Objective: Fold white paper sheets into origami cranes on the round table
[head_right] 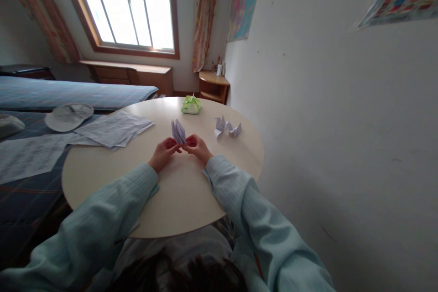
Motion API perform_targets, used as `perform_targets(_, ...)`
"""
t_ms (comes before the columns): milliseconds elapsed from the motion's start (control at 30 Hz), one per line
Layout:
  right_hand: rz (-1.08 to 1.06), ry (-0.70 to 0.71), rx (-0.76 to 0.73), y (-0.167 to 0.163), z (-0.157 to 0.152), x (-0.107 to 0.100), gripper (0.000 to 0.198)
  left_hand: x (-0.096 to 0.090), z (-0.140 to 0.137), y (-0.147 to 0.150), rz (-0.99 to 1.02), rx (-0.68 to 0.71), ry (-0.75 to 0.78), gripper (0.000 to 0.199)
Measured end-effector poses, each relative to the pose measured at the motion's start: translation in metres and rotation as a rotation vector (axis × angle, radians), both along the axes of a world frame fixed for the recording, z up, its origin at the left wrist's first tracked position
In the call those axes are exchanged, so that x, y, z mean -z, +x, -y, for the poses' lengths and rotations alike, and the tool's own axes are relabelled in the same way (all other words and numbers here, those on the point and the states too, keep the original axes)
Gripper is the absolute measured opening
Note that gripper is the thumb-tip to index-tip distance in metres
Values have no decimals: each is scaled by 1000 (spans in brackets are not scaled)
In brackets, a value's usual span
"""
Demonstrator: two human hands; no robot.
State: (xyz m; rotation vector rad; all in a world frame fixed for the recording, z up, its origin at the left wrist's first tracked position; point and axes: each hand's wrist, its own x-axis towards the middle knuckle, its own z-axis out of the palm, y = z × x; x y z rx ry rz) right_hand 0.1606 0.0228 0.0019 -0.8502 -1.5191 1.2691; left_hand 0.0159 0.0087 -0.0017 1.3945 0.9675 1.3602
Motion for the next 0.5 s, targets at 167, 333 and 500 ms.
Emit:
perform_targets(167, 34, 30, 9, 0, 1, 0, 46, 3, -1, -1, -11, 9, 13, 33)
perform_targets(333, 61, 51, 20, -1, -2, 2, 46, 4, -1, -1, -12, 21, 20, 32)
perform_targets(500, 67, 56, 21, 0, -2, 3, 45, 3, -1, 0, -13, 20, 23, 32)
